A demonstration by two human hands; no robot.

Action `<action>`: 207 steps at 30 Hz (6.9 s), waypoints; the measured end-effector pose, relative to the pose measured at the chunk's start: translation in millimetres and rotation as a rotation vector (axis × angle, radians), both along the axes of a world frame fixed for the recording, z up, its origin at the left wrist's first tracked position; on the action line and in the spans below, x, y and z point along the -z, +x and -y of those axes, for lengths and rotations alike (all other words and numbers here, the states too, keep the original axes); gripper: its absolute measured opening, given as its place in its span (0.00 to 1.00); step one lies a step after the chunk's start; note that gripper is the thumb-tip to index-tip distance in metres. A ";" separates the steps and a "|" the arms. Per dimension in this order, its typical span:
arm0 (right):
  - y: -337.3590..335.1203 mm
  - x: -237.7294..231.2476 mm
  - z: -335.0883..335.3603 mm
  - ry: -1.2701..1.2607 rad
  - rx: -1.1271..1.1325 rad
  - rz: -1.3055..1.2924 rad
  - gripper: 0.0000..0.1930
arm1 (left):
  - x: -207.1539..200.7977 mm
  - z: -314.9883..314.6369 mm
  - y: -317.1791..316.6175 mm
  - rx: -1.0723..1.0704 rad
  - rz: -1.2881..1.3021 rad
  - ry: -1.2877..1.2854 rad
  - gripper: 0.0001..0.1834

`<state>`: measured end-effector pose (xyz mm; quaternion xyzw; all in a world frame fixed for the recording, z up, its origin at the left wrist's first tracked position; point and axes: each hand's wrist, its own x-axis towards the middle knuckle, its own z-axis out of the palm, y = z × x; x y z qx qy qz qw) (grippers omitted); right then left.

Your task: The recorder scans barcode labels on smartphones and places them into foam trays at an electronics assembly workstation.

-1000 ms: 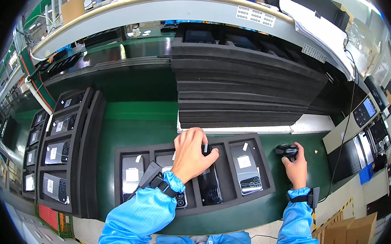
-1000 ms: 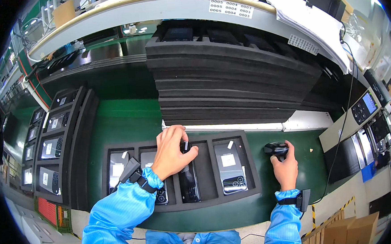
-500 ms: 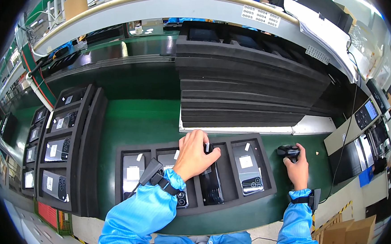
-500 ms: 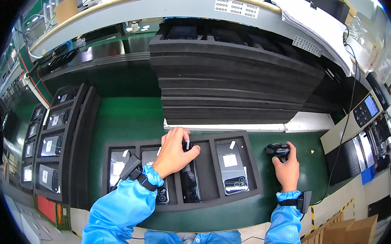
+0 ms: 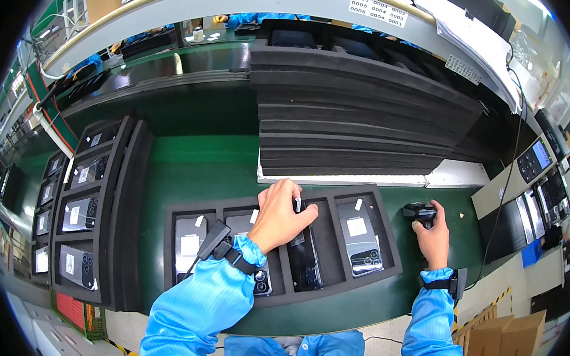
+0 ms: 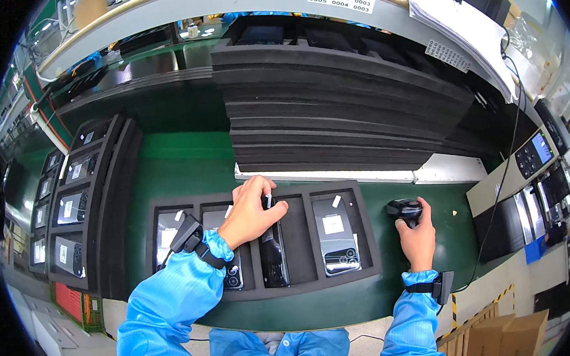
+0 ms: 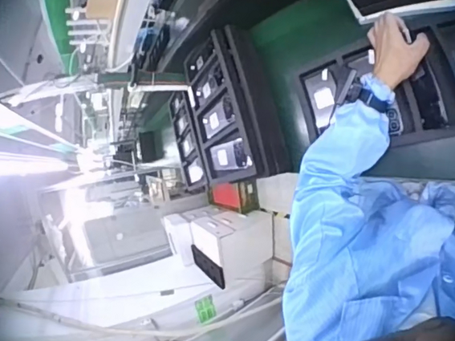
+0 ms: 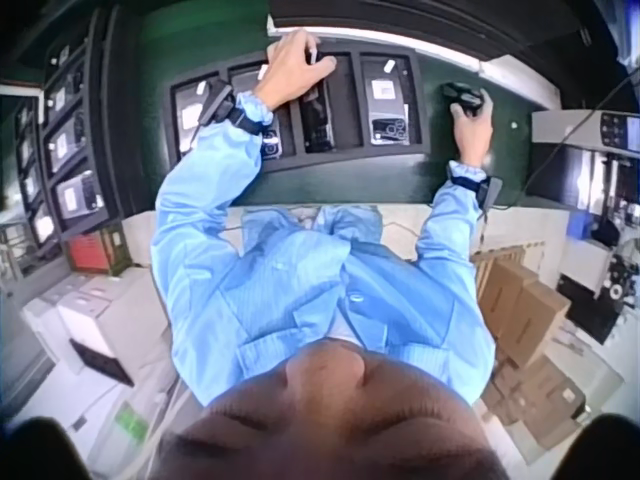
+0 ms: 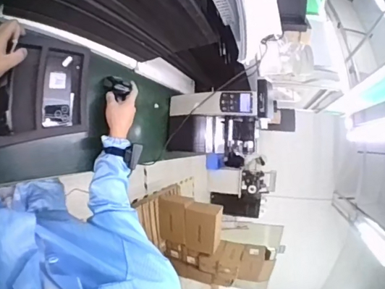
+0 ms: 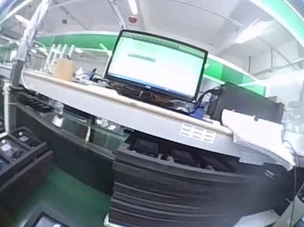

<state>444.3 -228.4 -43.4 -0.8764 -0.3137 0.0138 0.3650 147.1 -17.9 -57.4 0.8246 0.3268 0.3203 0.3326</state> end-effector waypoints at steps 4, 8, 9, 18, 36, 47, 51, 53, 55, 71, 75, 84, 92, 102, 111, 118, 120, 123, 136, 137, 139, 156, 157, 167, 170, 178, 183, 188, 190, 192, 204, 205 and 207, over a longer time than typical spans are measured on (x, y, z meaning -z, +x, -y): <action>5.2 6.5 0.9 0.053 -0.027 0.010 0.34 | -0.2 1.3 -0.7 0.006 -0.004 0.006 0.22; 3.8 2.9 2.4 0.006 0.000 0.004 0.34 | 0.0 1.6 0.8 0.019 0.006 0.001 0.22; 2.6 2.8 1.7 0.013 -0.004 0.013 0.34 | -1.4 1.9 0.8 0.019 0.006 0.003 0.22; 5.4 5.9 1.5 0.026 -0.017 0.045 0.35 | -0.5 3.7 -0.3 -0.024 0.007 0.037 0.22; 3.8 4.7 0.4 0.027 -0.014 0.017 0.34 | -0.6 0.4 -1.1 -0.010 -0.009 0.006 0.21; -1.7 -0.8 -3.4 -0.014 -0.002 -0.044 0.35 | 1.1 -0.4 -3.5 -0.016 -0.007 -0.016 0.20; -0.6 -3.6 -2.9 -0.015 0.002 -0.050 0.35 | -0.3 -0.1 -1.8 -0.004 0.017 0.021 0.19; 3.9 -2.6 2.5 -0.004 0.031 -0.048 0.35 | -1.5 1.6 7.4 -0.005 0.010 0.099 0.19; 10.8 1.1 12.7 0.089 -0.011 0.014 0.36 | 2.3 -0.7 13.0 0.009 0.020 0.112 0.18; 250.4 -104.8 93.1 1.361 0.462 -0.605 0.15 | 2.9 -3.6 6.2 -0.020 0.039 -0.085 0.17; 290.6 -98.4 106.9 1.157 0.481 -0.087 0.16 | 5.8 -4.1 7.6 -0.017 0.037 -0.077 0.17; 155.2 -40.8 90.3 0.941 0.479 -0.487 0.08 | 10.1 -6.0 -3.3 -0.040 0.082 -0.030 0.16; -45.2 -50.5 17.8 -0.172 -0.606 -0.673 0.13 | 9.0 -8.2 11.1 0.021 0.177 0.082 0.17; -117.0 -26.9 -19.0 -0.456 -0.984 -0.269 0.19 | 2.9 -8.3 -5.4 0.131 0.096 0.042 0.12; -1.7 17.2 36.3 0.055 0.044 0.124 0.29 | 5.5 -3.5 -13.2 0.189 -0.225 0.252 0.21; 1.5 -16.2 23.5 -0.009 -0.155 -0.120 0.12 | -30.3 -16.0 -62.0 0.109 -0.333 0.108 0.19; -26.1 -27.0 16.6 0.122 -0.170 -0.483 0.16 | -31.8 -19.8 -82.0 0.054 -0.418 0.017 0.18; -97.3 -47.3 -6.7 0.212 -0.501 -1.491 0.27 | -12.1 -23.2 -108.2 -0.003 -0.218 -0.021 0.14; -221.1 -45.3 -45.5 -0.153 -0.831 -1.427 0.20 | 4.3 -37.2 -94.5 -0.092 -0.077 0.154 0.05; -213.9 -46.6 -41.8 -0.131 -0.863 -1.397 0.26 | 8.1 -37.6 -94.7 -0.102 -0.074 0.179 0.04; -195.6 -52.5 -30.9 -0.108 -0.794 -1.324 0.27 | 10.7 -34.1 -95.1 -0.116 -0.082 0.204 0.04; 42.5 14.9 32.2 0.199 0.014 -0.533 0.09 | -2.9 -18.3 -92.1 0.010 -0.315 0.217 0.10; 42.3 14.0 25.5 0.160 0.028 -0.473 0.09 | -3.1 -18.2 -92.5 0.006 -0.306 0.225 0.09; 57.5 20.3 4.5 0.082 0.019 -0.396 0.07 | -7.0 -18.9 -87.5 0.048 -0.309 0.232 0.13; 63.7 31.1 4.0 0.101 0.024 -0.364 0.07 | -8.0 -19.1 -88.9 0.057 -0.284 0.195 0.15; 74.4 41.3 8.9 0.106 0.010 -0.406 0.09 | -8.9 -20.4 -85.1 0.031 -0.287 0.173 0.18; 81.9 44.4 6.8 0.079 0.023 -0.385 0.09 | -1.6 -22.6 -83.5 0.003 -0.229 0.161 0.14; 105.3 68.5 3.3 0.126 -0.028 -0.389 0.09 | -1.1 -23.4 -88.3 -0.034 -0.158 0.197 0.12; 144.9 86.7 16.6 0.090 0.029 -0.375 0.11 | 2.2 -25.0 -77.1 -0.037 -0.128 0.233 0.12; 36.8 -4.5 9.5 -0.049 -0.007 -0.325 0.17 | 2.1 -22.2 -80.8 -0.086 -0.175 0.192 0.13; 31.9 -9.3 10.7 -0.007 0.036 -0.362 0.17 | 2.5 -16.8 -81.5 -0.160 -0.164 0.146 0.16; 34.3 -8.6 10.8 -0.007 0.033 -0.361 0.17 | 3.9 -17.7 -80.9 -0.152 -0.154 0.149 0.16; 41.2 -5.1 12.1 -0.036 0.007 -0.365 0.18 | 6.1 -19.0 -81.2 -0.146 -0.142 0.151 0.16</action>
